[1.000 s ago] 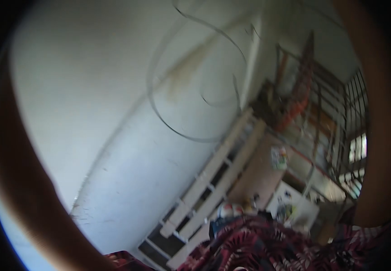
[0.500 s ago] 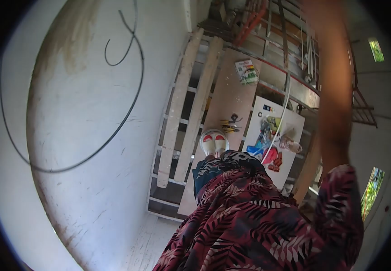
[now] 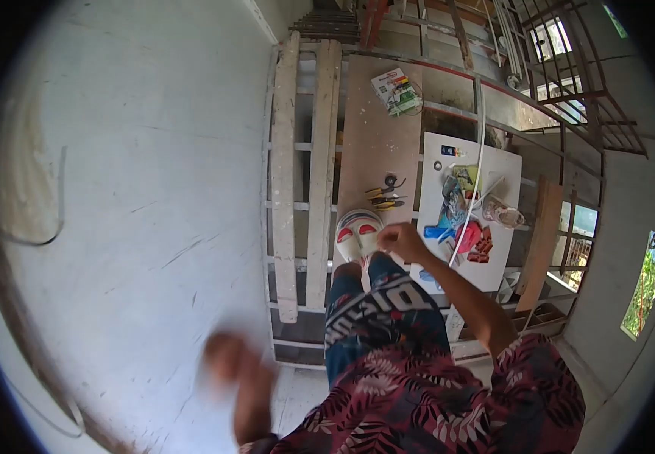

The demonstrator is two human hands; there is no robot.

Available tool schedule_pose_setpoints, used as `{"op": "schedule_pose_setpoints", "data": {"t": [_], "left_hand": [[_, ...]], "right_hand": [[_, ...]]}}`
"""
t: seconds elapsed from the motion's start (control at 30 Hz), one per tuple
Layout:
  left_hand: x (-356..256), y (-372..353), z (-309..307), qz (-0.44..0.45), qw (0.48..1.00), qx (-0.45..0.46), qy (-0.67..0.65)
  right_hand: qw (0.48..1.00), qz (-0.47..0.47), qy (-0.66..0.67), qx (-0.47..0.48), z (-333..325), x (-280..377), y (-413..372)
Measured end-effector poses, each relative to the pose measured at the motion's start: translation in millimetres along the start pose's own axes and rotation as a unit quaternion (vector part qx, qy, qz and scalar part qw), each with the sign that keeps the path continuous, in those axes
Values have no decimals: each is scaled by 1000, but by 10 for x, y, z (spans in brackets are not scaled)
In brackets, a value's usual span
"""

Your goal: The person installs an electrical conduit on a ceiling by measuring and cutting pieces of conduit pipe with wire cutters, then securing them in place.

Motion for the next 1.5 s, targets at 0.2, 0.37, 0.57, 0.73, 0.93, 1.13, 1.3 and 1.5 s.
{"op": "schedule_pose_setpoints", "data": {"t": [0.2, 0.37, 0.57, 0.73, 0.93, 1.13, 1.3, 1.5], "left_hand": [[1682, -441, 2227, -182, 908, 377, 20], [3063, -695, 3112, -221, 860, 458, -45], [5057, -965, 3772, -322, 864, 380, -68], [6237, -1399, 4157, -366, 857, 349, -99], [7047, -1920, 4448, -371, 872, 281, -151], [7070, -2086, 4309, -393, 856, 326, -76], [7112, -2157, 4130, -444, 840, 303, -74], [7146, -2269, 4038, -465, 830, 299, -72]], "right_hand": [[987, 49, 133, 81, 198, -250, 598], [956, 76, 284, 23, 450, -1687, 1363], [927, 287, 149, -192, 481, -5550, 2501], [917, 375, -11, -136, 726, -7626, 2945], [854, 445, 158, -217, 1233, -9179, 3557], [705, 496, 374, -343, 1428, -9181, 4012], [693, 399, 418, -431, 1551, -9818, 4254], [683, 521, 295, -418, 1364, -9738, 4185]]}}
Point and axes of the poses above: each hand's wrist, its own y-axis towards the middle knuckle, its own z-axis out of the palm, x = y × z, the point moved 4 cm from there along y, towards the middle knuckle, and after that the axes turned 3 degrees about x, right-handed, at the moved point
